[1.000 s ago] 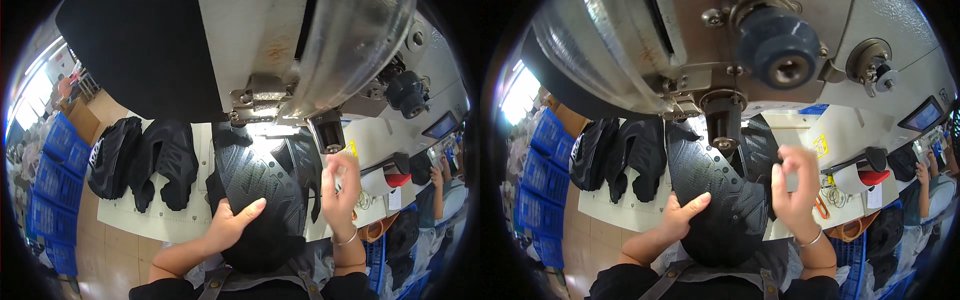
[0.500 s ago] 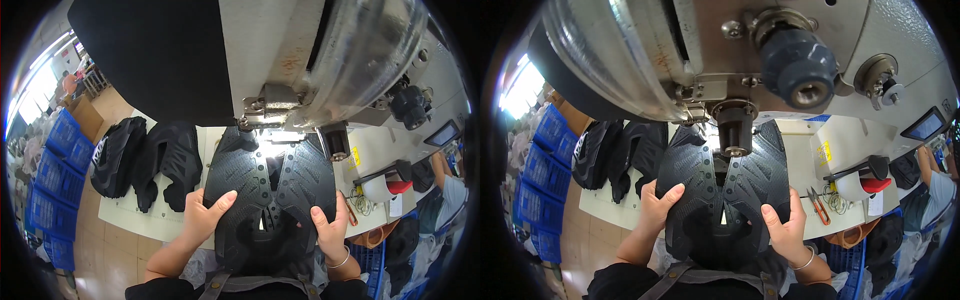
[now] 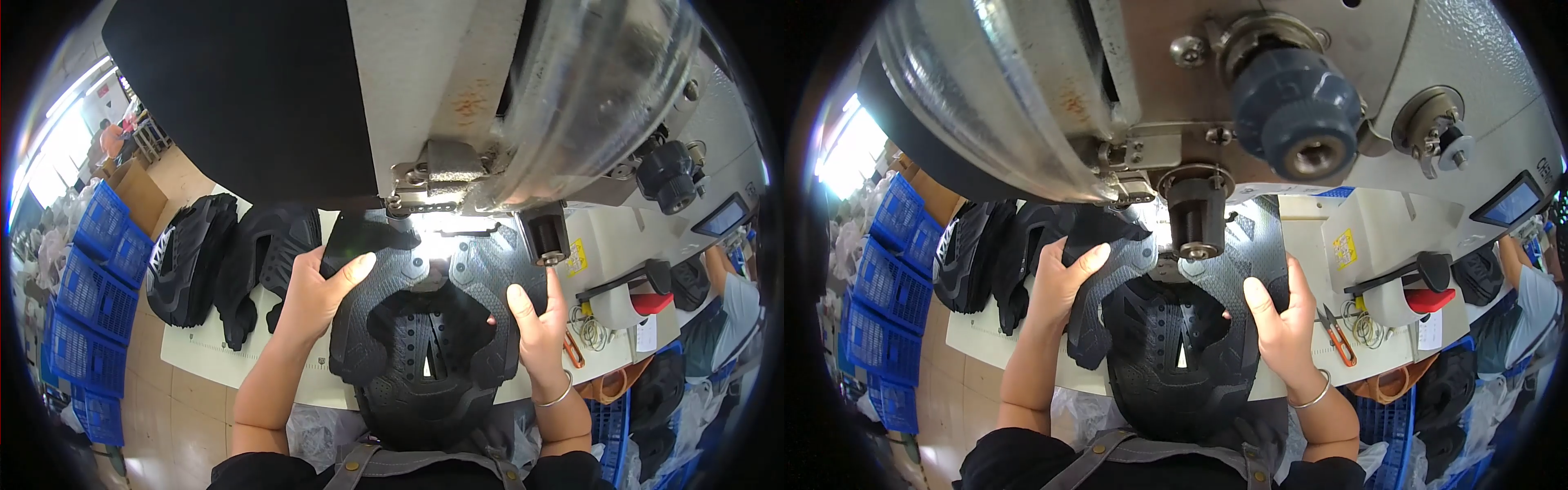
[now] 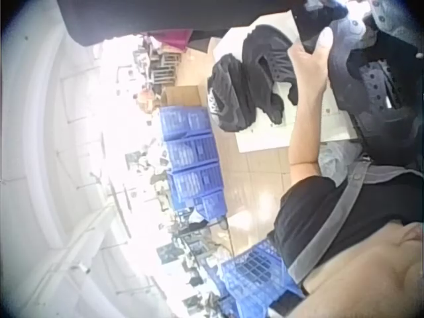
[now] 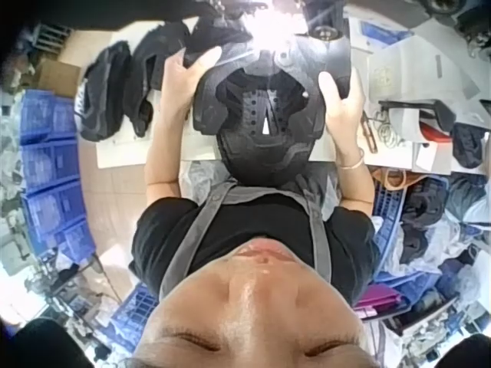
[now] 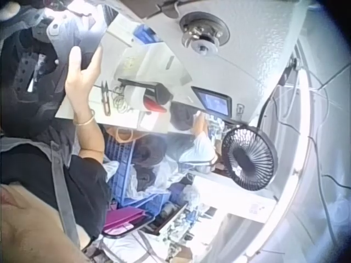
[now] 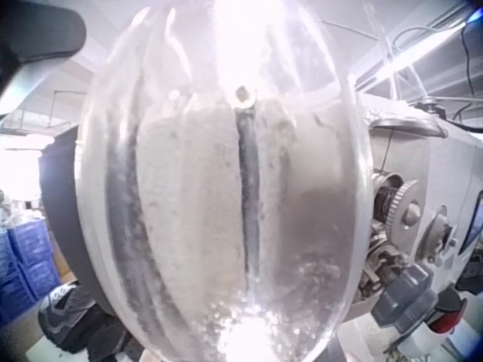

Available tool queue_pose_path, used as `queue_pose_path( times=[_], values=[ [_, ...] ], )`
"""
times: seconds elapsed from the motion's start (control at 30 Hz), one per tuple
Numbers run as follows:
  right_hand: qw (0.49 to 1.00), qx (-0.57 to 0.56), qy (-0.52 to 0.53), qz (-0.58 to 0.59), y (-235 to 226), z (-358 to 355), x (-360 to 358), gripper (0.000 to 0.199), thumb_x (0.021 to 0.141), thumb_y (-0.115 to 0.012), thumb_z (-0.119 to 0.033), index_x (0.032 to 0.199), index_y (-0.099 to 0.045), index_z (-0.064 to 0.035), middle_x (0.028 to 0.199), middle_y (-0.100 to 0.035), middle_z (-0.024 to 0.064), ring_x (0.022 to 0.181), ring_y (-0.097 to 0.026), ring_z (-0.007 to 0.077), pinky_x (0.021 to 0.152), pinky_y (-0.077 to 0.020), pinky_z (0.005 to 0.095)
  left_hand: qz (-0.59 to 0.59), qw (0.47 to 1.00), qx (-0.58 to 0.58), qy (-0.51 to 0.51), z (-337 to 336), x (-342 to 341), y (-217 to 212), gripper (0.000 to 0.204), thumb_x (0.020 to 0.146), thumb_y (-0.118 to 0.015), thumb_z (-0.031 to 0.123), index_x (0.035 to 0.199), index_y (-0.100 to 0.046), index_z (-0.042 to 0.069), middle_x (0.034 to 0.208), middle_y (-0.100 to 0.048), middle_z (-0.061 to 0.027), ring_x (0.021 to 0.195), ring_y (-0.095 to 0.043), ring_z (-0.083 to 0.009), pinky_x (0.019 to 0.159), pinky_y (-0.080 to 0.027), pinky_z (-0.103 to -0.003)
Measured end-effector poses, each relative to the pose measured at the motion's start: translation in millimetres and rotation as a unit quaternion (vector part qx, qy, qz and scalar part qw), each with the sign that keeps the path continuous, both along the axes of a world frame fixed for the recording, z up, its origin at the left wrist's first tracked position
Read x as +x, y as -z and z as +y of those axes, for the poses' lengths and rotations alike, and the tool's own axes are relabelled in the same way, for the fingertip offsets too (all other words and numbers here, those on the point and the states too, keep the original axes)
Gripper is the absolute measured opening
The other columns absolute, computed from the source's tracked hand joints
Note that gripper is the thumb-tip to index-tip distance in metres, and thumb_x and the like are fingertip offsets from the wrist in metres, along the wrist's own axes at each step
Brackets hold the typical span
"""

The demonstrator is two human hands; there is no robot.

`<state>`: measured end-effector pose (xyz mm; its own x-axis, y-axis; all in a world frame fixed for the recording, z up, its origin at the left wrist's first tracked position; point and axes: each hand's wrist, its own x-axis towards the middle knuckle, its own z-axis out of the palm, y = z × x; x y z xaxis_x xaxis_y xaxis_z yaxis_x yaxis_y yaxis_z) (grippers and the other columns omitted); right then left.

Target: Stitching the components of a black shoe upper using an industrial sewing machine.

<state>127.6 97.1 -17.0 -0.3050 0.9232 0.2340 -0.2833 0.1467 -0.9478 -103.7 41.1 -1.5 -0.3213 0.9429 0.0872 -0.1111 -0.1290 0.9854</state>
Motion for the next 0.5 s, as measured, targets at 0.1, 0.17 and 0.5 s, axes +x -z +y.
queue_pose_path(
  times=[0.1,0.17,0.5],
  values=[
    [1.0,0.017,-0.001,-0.001,1,11,-3,0.028,0.086,-0.048,-0.005,0.112,-0.043,0.0022,0.089,-0.058,0.0093,0.07,-0.058,0.0127,0.058,-0.0522,0.0259,0.008,1.0,-0.001,0.002,9,-5,-2,0.026,0.079,-0.065,0.015,0.092,-0.059,-0.007,0.082,-0.062,-0.0069,0.068,-0.056,-0.0087,0.063,-0.047,-0.021],
    [1.0,0.014,-0.004,0.003,-2,16,-5,0.026,0.085,-0.049,-0.006,0.11,-0.045,0.0022,0.088,-0.058,0.0084,0.069,-0.058,0.0118,0.059,-0.0523,0.0258,0.009,1.0,0.001,-0.004,16,-10,-1,0.027,0.078,-0.065,0.016,0.092,-0.059,-0.007,0.081,-0.062,-0.0074,0.067,-0.057,-0.0091,0.062,-0.047,-0.021],
    [1.0,0.009,0.005,0.011,1,26,-6,0.025,0.084,-0.051,-0.007,0.108,-0.047,0.0021,0.082,-0.056,0.0056,0.063,-0.056,0.0103,0.056,-0.0494,0.0242,0.004,1.0,-0.002,-0.01,24,-11,-9,0.031,0.077,-0.067,0.019,0.093,-0.059,-0.006,0.081,-0.062,-0.0076,0.066,-0.057,-0.0099,0.06,-0.048,-0.021]
  ],
)
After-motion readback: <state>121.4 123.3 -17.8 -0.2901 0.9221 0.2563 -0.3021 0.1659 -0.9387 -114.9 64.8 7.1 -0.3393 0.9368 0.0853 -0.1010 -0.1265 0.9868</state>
